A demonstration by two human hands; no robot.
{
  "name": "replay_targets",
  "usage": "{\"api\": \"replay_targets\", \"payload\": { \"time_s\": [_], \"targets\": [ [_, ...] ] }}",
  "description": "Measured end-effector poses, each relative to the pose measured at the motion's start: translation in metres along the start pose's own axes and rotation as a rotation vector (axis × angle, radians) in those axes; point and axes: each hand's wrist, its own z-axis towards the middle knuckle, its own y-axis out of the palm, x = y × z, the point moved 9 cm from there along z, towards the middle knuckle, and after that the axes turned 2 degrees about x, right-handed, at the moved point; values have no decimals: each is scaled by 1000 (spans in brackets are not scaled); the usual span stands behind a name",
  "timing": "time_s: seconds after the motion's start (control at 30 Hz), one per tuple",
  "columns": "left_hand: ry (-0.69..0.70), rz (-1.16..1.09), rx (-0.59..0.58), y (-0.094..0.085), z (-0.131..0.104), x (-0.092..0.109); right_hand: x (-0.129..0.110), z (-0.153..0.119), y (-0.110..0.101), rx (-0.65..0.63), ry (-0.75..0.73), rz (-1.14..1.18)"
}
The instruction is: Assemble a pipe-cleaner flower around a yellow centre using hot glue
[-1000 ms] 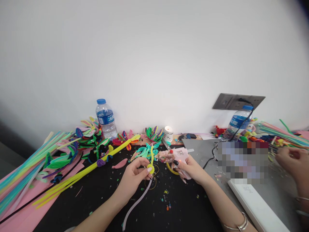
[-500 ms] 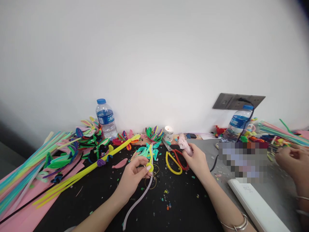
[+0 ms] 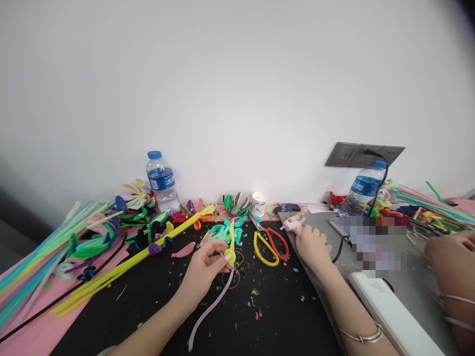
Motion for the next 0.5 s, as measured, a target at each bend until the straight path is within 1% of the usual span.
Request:
{"api": "replay_targets", "payload": {
  "time_s": [0.1,0.17,0.23,0.27,0.33,0.37,0.43,0.5],
  "targets": [
    [3,4,-4,0,0,1,0,-1,-6,28,14,1],
    [2,8,-10,1,0,1,1,-1,-13,78,28,33],
    [-4,16,-18,1,1,0,-2,0,-22,152,15,139],
    [-7,23,-24,1,1,-1,-7,-1,-27,191,-29,235],
    [-15,38,-45,3,1,-3,-25,-6,-37,232,-201,495],
    [-22,46,-61,5,0,-5,-39,-12,-41,216,-332,641],
    [-43,65,-108,9,-1,-9,-65,-29,-43,89,-537,854],
    [-62,94,-168,15,-4,-13,-85,-48,-46,-16,-680,974]
  ]
}}
